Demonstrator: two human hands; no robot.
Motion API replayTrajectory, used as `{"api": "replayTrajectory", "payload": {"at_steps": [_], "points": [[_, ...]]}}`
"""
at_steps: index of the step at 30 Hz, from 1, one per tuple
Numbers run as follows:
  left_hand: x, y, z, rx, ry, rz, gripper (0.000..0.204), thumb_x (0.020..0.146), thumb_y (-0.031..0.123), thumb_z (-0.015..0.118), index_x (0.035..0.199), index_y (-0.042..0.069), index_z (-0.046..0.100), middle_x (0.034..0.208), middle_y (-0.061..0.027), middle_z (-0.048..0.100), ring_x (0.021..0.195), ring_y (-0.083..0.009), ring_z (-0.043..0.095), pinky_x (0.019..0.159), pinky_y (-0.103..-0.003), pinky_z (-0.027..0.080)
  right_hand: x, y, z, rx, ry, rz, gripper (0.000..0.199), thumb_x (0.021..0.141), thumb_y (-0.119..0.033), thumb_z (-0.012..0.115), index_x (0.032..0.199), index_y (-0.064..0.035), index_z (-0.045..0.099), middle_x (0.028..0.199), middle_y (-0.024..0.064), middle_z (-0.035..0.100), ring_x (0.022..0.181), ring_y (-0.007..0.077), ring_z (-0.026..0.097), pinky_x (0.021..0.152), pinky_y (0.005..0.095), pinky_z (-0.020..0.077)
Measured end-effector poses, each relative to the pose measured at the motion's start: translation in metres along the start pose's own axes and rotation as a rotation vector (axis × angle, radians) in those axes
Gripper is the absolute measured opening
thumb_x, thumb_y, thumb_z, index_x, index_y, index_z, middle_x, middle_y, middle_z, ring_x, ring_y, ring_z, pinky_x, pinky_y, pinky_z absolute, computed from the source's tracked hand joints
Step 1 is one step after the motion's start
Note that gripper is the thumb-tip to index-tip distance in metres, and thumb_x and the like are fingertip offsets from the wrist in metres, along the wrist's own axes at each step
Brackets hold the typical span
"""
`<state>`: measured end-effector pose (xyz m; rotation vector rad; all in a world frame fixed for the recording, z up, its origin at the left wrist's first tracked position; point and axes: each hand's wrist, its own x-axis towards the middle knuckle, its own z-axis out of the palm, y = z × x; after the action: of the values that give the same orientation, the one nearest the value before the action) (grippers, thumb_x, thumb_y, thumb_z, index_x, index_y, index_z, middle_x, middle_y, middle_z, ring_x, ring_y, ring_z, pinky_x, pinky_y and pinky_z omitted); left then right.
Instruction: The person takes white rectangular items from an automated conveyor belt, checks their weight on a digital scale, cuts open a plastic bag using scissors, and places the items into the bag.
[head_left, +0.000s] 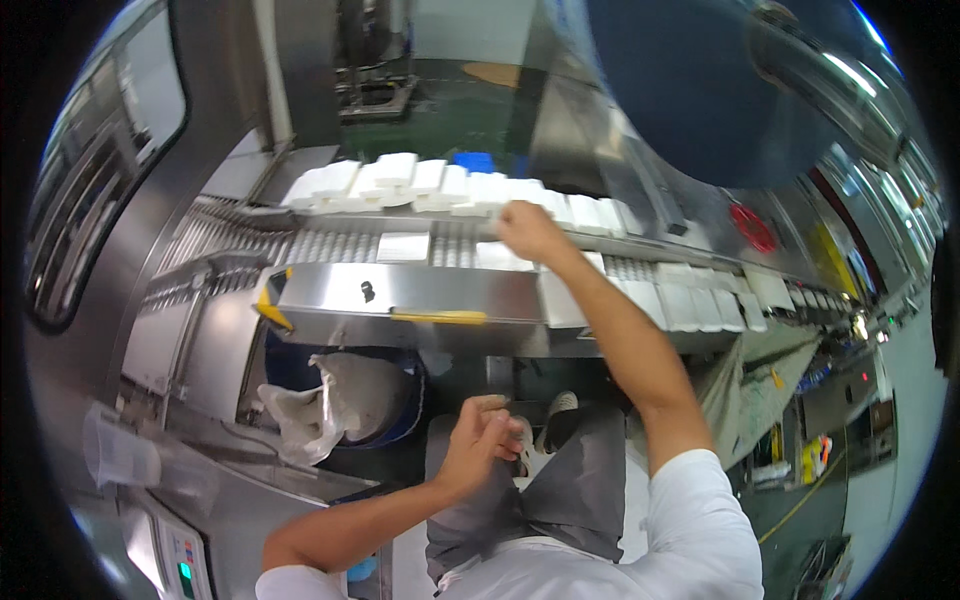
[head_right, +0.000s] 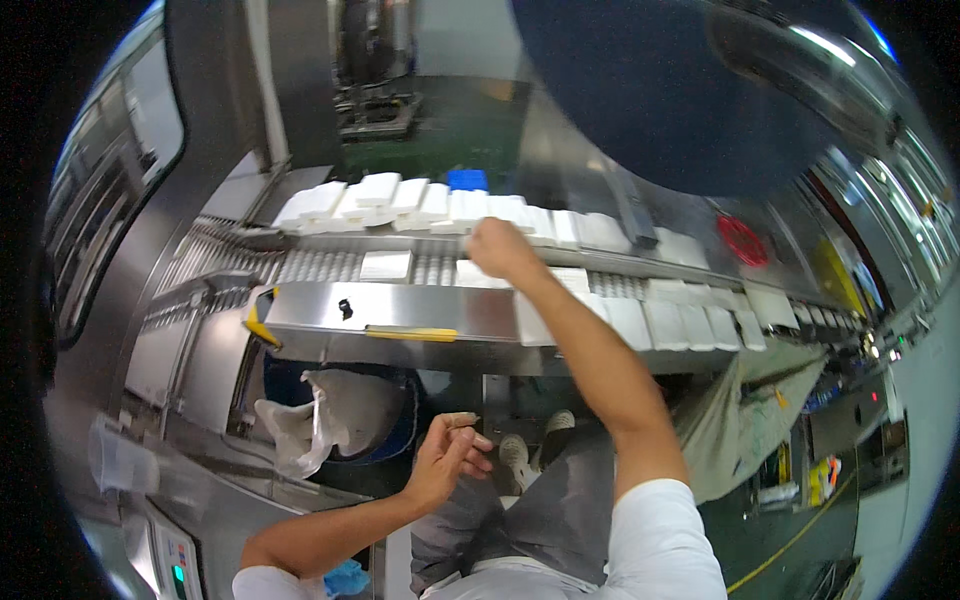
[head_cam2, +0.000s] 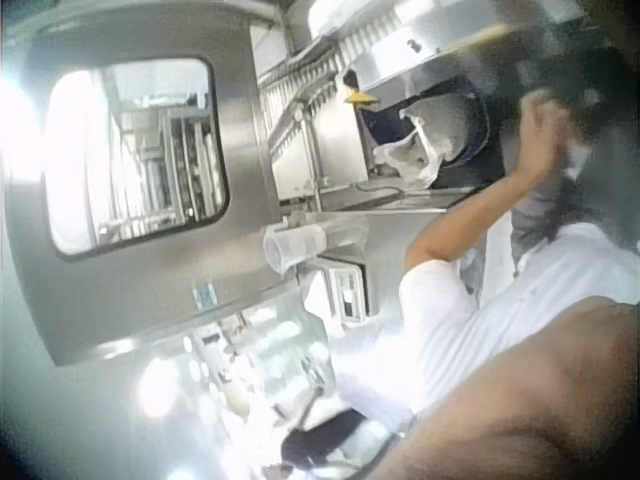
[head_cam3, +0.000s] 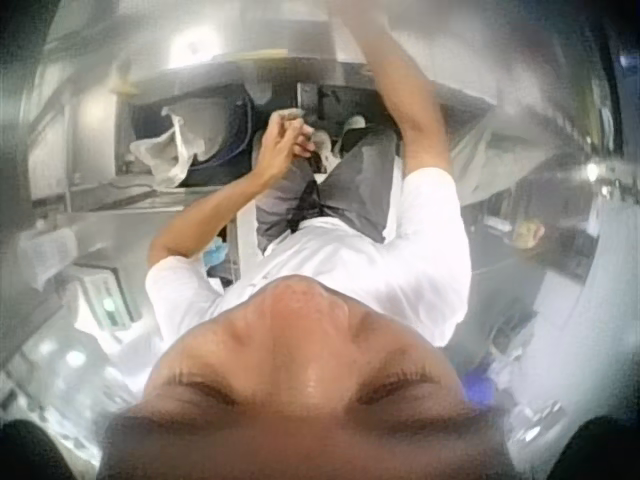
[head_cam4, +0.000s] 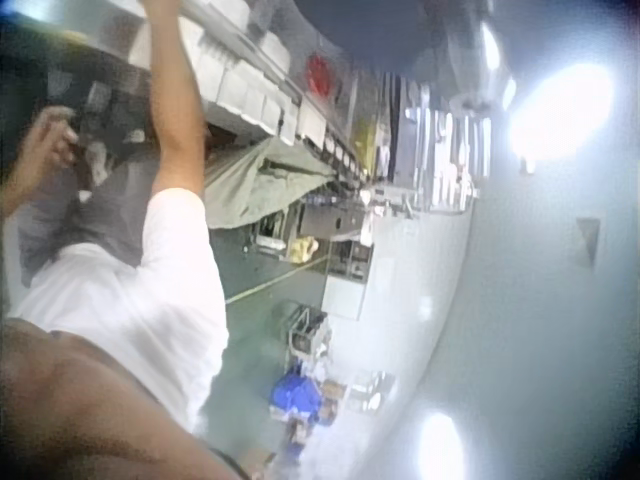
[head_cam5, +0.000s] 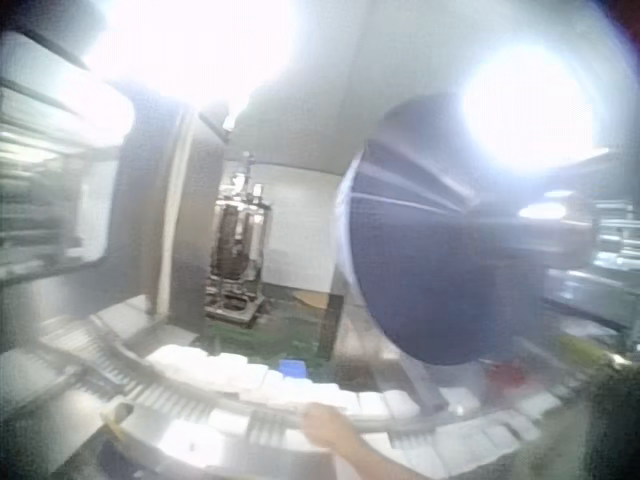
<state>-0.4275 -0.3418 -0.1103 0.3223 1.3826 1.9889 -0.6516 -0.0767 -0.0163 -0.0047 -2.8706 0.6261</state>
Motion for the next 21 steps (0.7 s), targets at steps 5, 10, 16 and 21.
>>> {"api": "replayTrajectory", "payload": {"at_steps": [5, 10, 16, 21], "points": [[0.0, -0.005, 0.003, 0.019, -0.013, -0.02, 0.037, 0.111, 0.029, 0.048, 0.135, 0.002, 0.042, 0.104, -0.016, 0.067, 0.079, -0.0195, 0.069, 0.068, -0.033, 0.061, 0.018, -0.029, 0.05, 0.16, -0.004, -0.093, 0.027, 0.086, -0.025, 0.064, 0.086, 0.0009, 0.073, 0.086, 0.0234, 0.072, 0.08, 0.0375, 0.07, 0.076, 0.0488, 0.0553], [0.004, 0.003, 0.006, 0.051, 0.014, -0.025, 0.036, 0.111, 0.031, 0.048, 0.131, 0.002, 0.043, 0.102, -0.0161, 0.067, 0.077, -0.0187, 0.068, 0.067, -0.033, 0.06, 0.038, -0.059, 0.088, 0.174, -0.072, -0.083, 0.035, 0.085, -0.03, 0.065, 0.096, 0.0016, 0.076, 0.099, 0.0273, 0.072, 0.096, 0.0415, 0.07, 0.089, 0.049, 0.0548], [0.007, 0.004, 0.007, 0.044, 0.002, -0.031, 0.035, 0.111, 0.03, 0.047, 0.131, 0.002, 0.044, 0.098, -0.0151, 0.068, 0.075, -0.0183, 0.068, 0.066, -0.032, 0.059, 0.063, -0.056, 0.119, 0.077, -0.092, 0.059, 0.045, 0.086, -0.035, 0.064, 0.104, 0.0043, 0.076, 0.108, 0.0302, 0.071, 0.105, 0.0438, 0.069, 0.095, 0.0489, 0.0534], [0.01, -0.004, 0.004, 0.043, -0.021, -0.043, 0.036, 0.111, 0.033, 0.048, 0.133, 0.004, 0.047, 0.1, -0.0138, 0.068, 0.076, -0.0184, 0.068, 0.068, -0.031, 0.058, 0.074, -0.025, 0.143, 0.049, -0.088, 0.12, 0.056, 0.088, -0.048, 0.062, 0.104, 0.0036, 0.076, 0.113, 0.0289, 0.071, 0.107, 0.0443, 0.069, 0.096, 0.0495, 0.0533]]}}
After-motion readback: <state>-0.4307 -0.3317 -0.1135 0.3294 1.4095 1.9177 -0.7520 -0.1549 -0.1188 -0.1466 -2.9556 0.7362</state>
